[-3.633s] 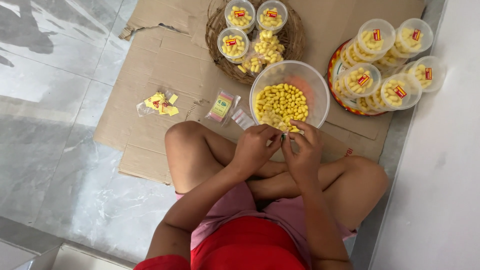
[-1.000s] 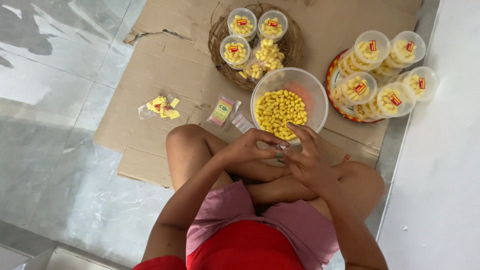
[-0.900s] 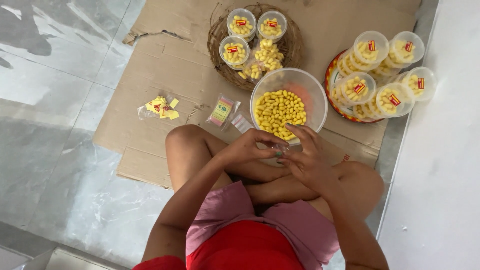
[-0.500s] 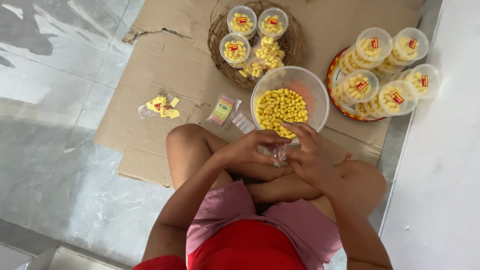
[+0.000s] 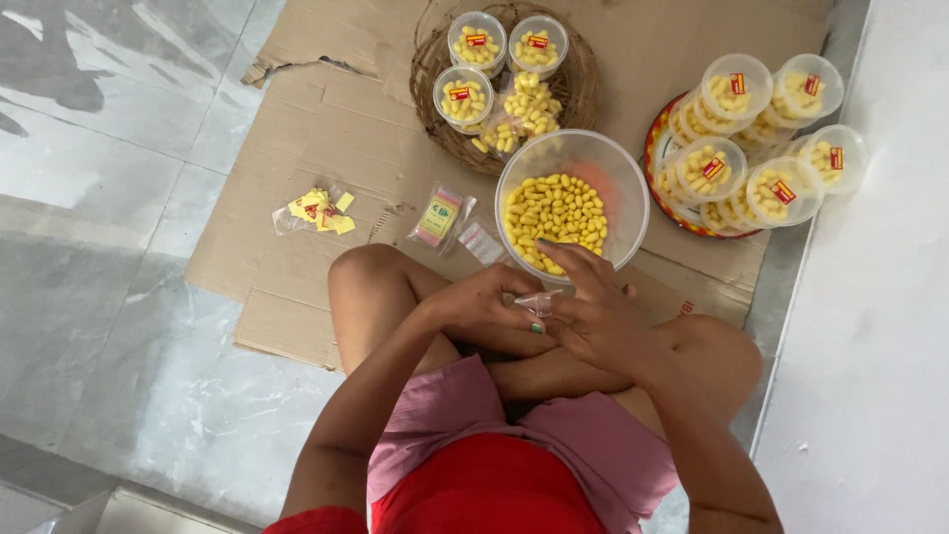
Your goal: Manually filling small plastic bags with yellow snack balls from a large bowl while sitting on the floor.
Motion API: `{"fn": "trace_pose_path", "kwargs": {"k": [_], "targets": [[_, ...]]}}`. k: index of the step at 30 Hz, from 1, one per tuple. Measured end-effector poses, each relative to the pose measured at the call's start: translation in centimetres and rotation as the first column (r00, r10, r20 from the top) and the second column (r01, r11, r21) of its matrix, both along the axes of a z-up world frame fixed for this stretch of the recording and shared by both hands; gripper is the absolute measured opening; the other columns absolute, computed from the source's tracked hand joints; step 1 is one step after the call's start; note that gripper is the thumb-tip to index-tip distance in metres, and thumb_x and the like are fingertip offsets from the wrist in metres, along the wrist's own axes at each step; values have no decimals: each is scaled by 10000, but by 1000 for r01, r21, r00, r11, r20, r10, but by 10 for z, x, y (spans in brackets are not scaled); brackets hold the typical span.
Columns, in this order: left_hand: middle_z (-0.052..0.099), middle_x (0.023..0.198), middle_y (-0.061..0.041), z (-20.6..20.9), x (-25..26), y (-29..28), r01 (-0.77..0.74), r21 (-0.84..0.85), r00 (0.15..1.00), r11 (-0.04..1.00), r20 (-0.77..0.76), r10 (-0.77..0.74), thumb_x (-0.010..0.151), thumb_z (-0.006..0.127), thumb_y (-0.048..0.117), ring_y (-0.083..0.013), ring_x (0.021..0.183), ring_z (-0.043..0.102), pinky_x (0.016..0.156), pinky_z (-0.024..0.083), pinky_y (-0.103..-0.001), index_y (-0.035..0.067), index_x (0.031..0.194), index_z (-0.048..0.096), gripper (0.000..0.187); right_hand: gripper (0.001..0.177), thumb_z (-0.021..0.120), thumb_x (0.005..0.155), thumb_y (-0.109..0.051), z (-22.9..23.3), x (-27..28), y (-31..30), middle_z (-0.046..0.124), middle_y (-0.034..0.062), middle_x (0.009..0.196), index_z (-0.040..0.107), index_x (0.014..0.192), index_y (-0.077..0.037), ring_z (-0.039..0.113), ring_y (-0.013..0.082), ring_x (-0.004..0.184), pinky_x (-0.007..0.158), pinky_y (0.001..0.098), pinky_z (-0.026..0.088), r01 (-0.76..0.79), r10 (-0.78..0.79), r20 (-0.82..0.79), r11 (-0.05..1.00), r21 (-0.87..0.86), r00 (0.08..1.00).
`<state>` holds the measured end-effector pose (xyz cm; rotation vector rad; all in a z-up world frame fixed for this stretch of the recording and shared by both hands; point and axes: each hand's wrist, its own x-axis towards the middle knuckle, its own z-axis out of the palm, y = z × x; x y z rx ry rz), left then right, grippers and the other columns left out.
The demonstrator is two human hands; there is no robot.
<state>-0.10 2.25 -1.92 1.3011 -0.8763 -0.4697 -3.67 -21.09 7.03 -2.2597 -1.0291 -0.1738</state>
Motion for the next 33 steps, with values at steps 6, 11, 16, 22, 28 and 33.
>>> {"fn": "trace_pose_path", "kwargs": {"k": [6,11,16,22,28,33], "targets": [[735,951,-63,18,-7,-3,-93,36,994,995,-48,94,894,833,216,-100,872,597,687,527,-298,57,1223,748,375,174,665,978,-334,-2,0,2,458,165,1572,695,971,-163,449,482,1384,1058,586,366,-61,61,-29,998,-26,998],[752,961,-129,19,-15,-7,-148,93,989,985,4,149,809,883,298,-130,859,635,675,536,-334,88,1268,727,529,161,625,995,-289,-7,3,-2,492,147,1545,692,916,-165,465,451,1381,1048,557,375,-46,45,-18,995,-91,999],[748,877,-89,-5,-12,-6,-208,121,976,971,-34,214,819,868,234,-114,781,662,626,549,-248,108,1240,751,455,106,622,998,-231,-7,2,-3,498,162,1538,692,985,-153,480,452,1369,1041,562,395,-23,22,-12,994,-103,1000],[756,882,-104,-3,-9,-10,-295,105,955,950,7,296,809,863,224,-138,755,686,622,569,-270,113,1213,762,431,106,668,959,-221,-3,0,-3,509,134,1520,701,1055,-189,478,408,1383,1050,547,398,50,-43,44,981,-189,998],[763,964,-112,14,-5,-5,-340,74,940,937,44,338,899,794,281,-161,820,685,713,574,-302,130,1215,769,351,139,684,975,-223,8,5,-5,527,163,1483,710,1106,-184,513,457,1327,1047,545,410,92,-79,130,991,-94,988],[763,1007,-121,-2,6,-10,-393,40,919,919,45,392,892,811,211,-214,886,709,825,567,-333,127,1175,787,296,82,699,973,-242,12,14,-4,546,113,1479,716,1042,-201,523,405,1349,1065,499,398,167,-144,161,976,-143,976]]}}
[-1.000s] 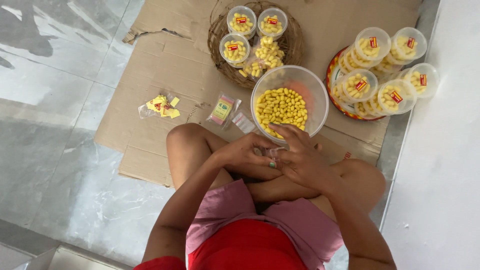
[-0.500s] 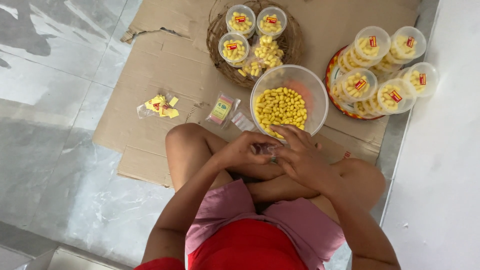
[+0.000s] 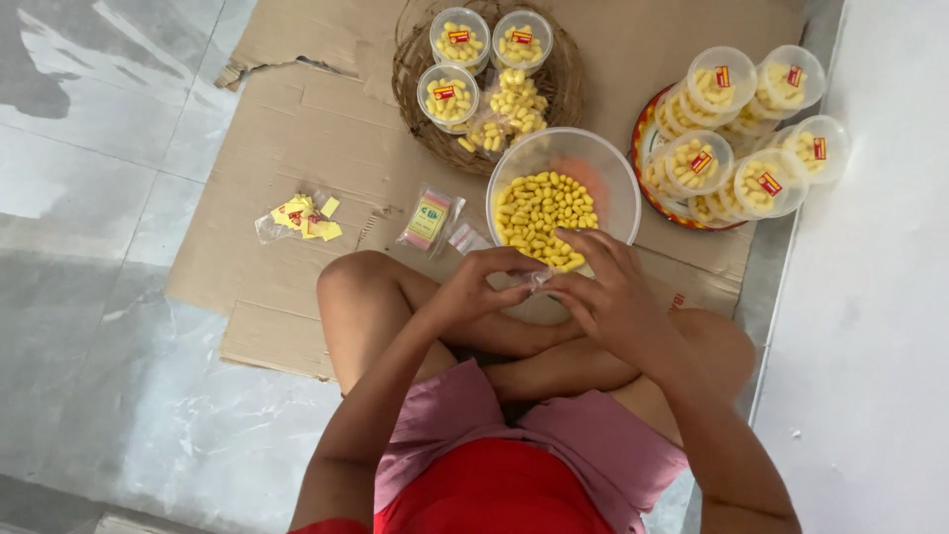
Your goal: Manually filling small plastic bags with yellow snack balls from a large bowl while sitting on the floor.
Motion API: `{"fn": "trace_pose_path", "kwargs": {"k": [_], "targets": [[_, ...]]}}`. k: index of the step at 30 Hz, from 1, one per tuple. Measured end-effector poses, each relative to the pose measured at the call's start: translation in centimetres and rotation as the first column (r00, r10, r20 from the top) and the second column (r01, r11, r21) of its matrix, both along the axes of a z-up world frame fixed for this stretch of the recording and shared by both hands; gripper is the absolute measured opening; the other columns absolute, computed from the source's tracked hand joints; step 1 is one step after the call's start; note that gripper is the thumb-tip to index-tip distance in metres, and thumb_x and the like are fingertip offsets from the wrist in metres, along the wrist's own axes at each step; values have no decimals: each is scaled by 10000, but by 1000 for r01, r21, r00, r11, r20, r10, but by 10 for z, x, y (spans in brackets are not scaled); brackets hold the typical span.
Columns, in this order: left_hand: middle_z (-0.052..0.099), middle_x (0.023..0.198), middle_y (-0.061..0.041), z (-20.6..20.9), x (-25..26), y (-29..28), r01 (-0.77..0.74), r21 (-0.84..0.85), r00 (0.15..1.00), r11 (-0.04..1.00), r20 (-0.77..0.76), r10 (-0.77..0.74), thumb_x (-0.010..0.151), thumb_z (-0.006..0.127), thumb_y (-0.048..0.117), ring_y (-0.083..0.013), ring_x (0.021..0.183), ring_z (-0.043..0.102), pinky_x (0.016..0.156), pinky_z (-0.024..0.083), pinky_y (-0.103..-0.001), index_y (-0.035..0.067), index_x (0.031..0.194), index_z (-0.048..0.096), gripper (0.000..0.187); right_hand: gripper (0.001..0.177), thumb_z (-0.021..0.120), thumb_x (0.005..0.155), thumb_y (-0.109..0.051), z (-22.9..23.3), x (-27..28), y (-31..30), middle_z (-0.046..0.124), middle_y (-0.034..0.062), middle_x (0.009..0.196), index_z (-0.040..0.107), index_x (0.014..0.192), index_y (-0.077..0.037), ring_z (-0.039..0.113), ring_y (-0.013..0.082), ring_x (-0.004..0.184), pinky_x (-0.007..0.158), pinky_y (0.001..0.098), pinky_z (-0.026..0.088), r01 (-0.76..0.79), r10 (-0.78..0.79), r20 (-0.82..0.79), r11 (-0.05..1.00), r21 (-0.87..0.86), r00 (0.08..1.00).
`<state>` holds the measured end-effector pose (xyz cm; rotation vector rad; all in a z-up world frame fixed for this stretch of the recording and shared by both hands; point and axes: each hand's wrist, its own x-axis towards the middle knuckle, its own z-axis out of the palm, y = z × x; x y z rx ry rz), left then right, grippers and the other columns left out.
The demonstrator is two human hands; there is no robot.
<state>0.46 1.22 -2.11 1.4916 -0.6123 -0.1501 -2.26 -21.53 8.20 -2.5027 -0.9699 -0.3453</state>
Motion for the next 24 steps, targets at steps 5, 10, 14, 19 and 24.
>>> {"fn": "trace_pose_path", "kwargs": {"k": [5,10,14,19,24], "targets": [[756,1019,-149,-7,15,0,-19,-2,1000,1000,-20,19,860,850,173,-252,905,716,839,576,-396,110,1206,770,361,82,711,975,-217,9,19,-6,547,107,1477,720,1056,-206,518,405,1361,1054,495,396,42,-42,-1,998,42,999],[759,985,-159,-15,23,2,-74,-20,997,997,-37,74,855,856,176,-273,899,732,827,594,-395,99,1214,761,379,73,725,970,-224,8,35,-7,557,99,1472,741,1041,-226,520,400,1347,1060,505,391,56,-57,15,997,60,998],[755,958,-144,-33,28,6,-145,-36,987,989,-78,142,837,878,178,-240,879,732,813,604,-374,93,1213,762,402,107,722,971,-219,-7,57,-17,595,112,1407,747,1074,-205,557,382,1297,1056,500,417,107,-102,-48,988,107,994],[747,945,-178,-54,30,13,-233,-78,967,969,-124,223,841,866,105,-280,879,744,806,612,-420,50,1205,757,384,121,688,973,-199,-83,99,-30,698,97,1134,765,1060,-166,653,363,1101,917,488,509,275,-288,-272,958,-85,918],[747,928,-168,-60,25,18,-275,-71,952,959,-158,261,824,879,86,-263,873,742,820,615,-413,39,1194,761,391,170,693,931,-258,-164,141,-32,753,100,1037,812,1020,-176,707,380,1015,840,503,552,278,-470,-382,844,-459,796]]}}
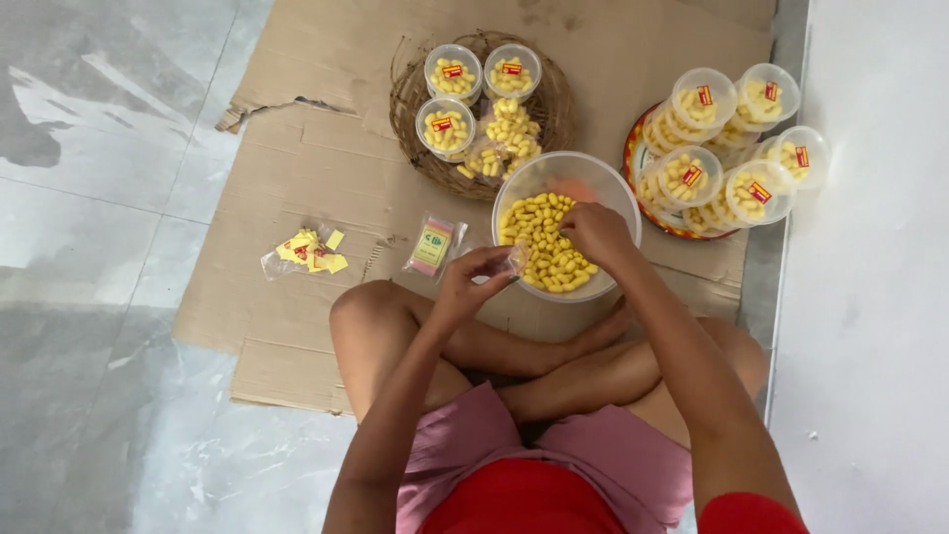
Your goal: Manually filling small plastic bags with yellow snack balls from a large bowl while sitting on the floor.
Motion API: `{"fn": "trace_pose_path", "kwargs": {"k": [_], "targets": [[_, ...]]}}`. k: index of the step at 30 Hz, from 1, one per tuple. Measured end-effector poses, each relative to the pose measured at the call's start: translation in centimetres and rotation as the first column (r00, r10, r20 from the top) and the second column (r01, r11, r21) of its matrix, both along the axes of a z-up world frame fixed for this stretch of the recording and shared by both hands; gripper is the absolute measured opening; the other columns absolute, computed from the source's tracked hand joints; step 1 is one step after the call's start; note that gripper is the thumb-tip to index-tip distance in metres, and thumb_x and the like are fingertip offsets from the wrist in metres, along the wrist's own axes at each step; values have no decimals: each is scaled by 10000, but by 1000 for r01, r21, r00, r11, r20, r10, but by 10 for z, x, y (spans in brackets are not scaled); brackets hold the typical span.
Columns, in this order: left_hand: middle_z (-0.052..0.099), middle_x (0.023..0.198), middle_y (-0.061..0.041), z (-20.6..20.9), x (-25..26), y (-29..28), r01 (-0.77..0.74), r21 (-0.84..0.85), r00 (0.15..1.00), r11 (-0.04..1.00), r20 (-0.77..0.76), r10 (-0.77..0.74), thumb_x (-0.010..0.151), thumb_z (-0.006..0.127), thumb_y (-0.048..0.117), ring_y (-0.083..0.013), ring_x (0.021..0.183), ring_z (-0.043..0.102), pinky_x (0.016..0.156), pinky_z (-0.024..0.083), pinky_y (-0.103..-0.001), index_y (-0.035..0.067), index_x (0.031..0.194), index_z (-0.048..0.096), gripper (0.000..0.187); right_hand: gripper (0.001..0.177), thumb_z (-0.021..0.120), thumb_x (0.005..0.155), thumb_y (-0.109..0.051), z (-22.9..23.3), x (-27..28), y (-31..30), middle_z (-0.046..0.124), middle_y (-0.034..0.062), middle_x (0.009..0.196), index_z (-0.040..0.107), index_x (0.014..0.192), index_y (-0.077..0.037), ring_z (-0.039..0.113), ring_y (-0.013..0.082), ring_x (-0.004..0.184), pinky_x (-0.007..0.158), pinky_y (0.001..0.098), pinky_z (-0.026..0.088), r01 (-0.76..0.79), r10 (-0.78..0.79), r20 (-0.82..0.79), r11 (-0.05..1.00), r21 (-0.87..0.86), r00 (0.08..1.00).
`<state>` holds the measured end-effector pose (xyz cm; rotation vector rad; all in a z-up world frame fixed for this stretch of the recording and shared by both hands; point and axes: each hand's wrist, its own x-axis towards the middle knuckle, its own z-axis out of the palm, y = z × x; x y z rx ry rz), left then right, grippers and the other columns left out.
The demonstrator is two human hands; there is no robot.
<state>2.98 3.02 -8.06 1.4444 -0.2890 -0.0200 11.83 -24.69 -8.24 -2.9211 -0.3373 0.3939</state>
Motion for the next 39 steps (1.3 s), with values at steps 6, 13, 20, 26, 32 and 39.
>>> {"fn": "trace_pose_path", "kwargs": {"k": [6,13,20,26,32,39], "targets": [[749,921,-154,-36,1,0,-51,-55,997,997,-59,48,838,866,69,-203,878,695,812,609,-410,50,1219,767,394,195,701,916,-206,-34,26,6,776,129,1084,822,1069,-201,713,397,1090,912,535,571,58,-53,-203,998,16,978],[745,912,-124,-44,1,3,-96,-88,992,991,-96,87,829,874,48,-159,885,653,818,602,-389,53,1217,768,403,214,686,930,-138,-65,32,14,766,141,1097,801,1110,-148,717,411,1072,908,565,566,18,-8,-247,999,36,969],[759,951,-138,-43,0,3,-82,-116,994,990,-82,73,838,862,45,-194,922,685,823,600,-413,54,1223,765,396,250,719,867,-222,-84,28,14,724,122,1109,748,1110,-175,688,387,1111,915,563,568,-89,83,-209,996,-17,974],[755,953,-151,-49,1,1,-80,-117,996,990,-57,73,835,864,41,-226,927,703,817,603,-431,54,1224,764,402,186,723,827,-225,-76,27,22,691,59,999,715,995,-145,666,316,1084,898,525,561,-312,305,-68,937,-155,950],[750,917,-142,-39,-1,1,-111,-109,994,988,-27,108,839,872,70,-198,893,695,801,605,-401,33,1207,764,385,233,682,804,-308,-85,29,21,709,37,917,745,949,-137,698,260,986,835,461,590,-377,399,24,883,-279,917],[763,926,-177,-7,-6,2,-159,49,984,986,90,154,803,904,135,-299,852,760,765,624,-394,49,1172,775,400,322,821,847,-308,43,-1,40,618,121,722,698,960,-32,671,307,791,729,432,532,94,-22,-137,828,552,990]]}}
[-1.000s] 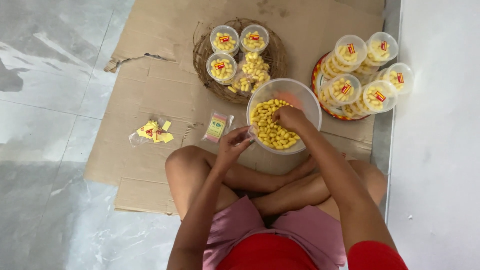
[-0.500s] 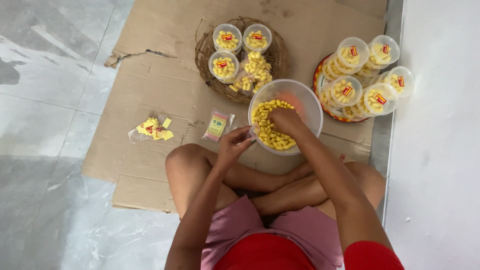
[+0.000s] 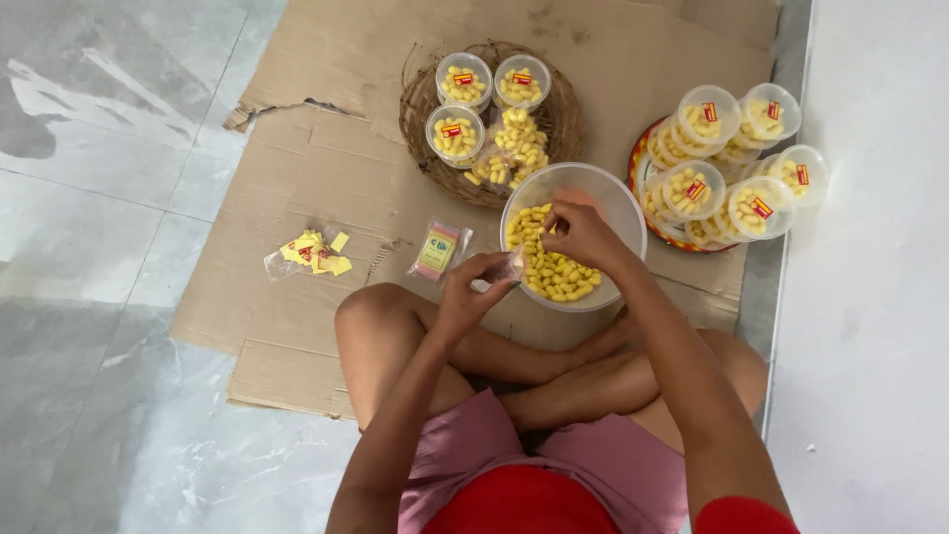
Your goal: Manually filling small plastic bags with yellow snack balls from a large bowl while sitting on the floor.
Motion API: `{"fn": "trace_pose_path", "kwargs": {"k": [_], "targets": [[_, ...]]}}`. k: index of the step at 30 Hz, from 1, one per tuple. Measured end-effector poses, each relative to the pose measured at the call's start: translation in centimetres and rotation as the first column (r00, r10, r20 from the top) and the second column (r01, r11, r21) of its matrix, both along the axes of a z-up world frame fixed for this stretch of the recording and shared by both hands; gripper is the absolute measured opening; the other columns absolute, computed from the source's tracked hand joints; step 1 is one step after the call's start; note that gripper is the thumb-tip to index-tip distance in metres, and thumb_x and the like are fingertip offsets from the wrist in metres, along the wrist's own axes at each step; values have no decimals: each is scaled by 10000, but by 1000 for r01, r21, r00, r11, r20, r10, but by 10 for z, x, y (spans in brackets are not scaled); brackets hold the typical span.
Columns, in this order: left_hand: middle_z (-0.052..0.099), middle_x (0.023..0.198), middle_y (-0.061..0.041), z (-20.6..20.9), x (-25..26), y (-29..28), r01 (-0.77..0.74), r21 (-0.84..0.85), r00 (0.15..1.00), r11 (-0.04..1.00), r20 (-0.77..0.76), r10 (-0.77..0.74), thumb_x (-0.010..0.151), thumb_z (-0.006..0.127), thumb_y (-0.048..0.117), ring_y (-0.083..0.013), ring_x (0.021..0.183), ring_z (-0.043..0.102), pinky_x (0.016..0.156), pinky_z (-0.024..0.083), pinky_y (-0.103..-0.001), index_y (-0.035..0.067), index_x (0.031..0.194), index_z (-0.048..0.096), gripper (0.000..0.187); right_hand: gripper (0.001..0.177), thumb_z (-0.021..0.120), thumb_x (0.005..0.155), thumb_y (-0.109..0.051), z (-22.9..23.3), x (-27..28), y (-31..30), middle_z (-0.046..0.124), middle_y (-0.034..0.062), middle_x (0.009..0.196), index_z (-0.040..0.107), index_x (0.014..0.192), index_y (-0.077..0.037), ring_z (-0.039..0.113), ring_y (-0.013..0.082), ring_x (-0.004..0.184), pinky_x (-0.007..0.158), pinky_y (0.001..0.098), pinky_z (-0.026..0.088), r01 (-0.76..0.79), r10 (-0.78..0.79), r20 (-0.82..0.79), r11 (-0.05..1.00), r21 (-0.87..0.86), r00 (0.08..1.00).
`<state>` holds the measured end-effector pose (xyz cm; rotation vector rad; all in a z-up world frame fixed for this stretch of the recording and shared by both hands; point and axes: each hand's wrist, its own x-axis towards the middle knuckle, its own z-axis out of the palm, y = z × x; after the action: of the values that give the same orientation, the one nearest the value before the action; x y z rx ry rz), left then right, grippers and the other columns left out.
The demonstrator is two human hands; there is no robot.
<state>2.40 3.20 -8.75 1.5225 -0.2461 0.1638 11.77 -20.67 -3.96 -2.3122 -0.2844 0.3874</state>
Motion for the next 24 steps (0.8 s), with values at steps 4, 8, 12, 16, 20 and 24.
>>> {"fn": "trace_pose_path", "kwargs": {"k": [4,8,12,16,20,24], "targets": [[765,939,-170,26,-4,1,16,48,998,999,58,-19,825,878,121,-311,829,757,759,617,-400,61,1175,771,371,318,763,836,-37,16,-20,-11,699,119,916,668,1138,-10,633,139,753,664,260,493,59,-66,5,915,399,998],[770,929,-124,43,-7,-3,-13,105,994,994,110,1,832,877,137,-273,815,763,754,617,-366,90,1152,778,339,281,763,896,-57,58,-58,-6,702,108,871,722,1165,14,566,93,694,602,231,446,52,-88,56,883,467,995],[767,928,-130,53,-12,-8,-34,98,990,995,139,20,838,873,144,-280,813,764,762,614,-368,82,1151,773,335,215,842,854,-80,93,-84,6,760,105,1069,775,1047,-12,605,107,662,552,204,431,-23,-71,206,907,420,976],[755,907,-147,71,-16,-12,-37,115,985,993,170,17,846,862,108,-290,789,761,753,608,-383,48,1132,764,309,196,789,876,-45,101,-98,6,754,104,1035,787,1072,-43,597,106,653,527,210,414,-11,-102,264,919,395,959],[757,904,-115,73,-19,-15,-57,138,981,989,191,30,843,869,123,-259,794,764,756,610,-365,66,1137,767,317,203,761,898,-42,102,-104,6,757,99,1052,791,1098,-56,601,126,647,519,231,407,-19,-108,327,933,360,939],[758,900,-121,74,-21,-18,-66,145,978,987,206,35,838,873,119,-266,786,764,755,613,-375,60,1138,768,323,195,796,885,-70,98,-107,7,764,77,1051,799,1079,-81,601,112,652,539,224,406,-29,-103,350,935,354,931]]}}
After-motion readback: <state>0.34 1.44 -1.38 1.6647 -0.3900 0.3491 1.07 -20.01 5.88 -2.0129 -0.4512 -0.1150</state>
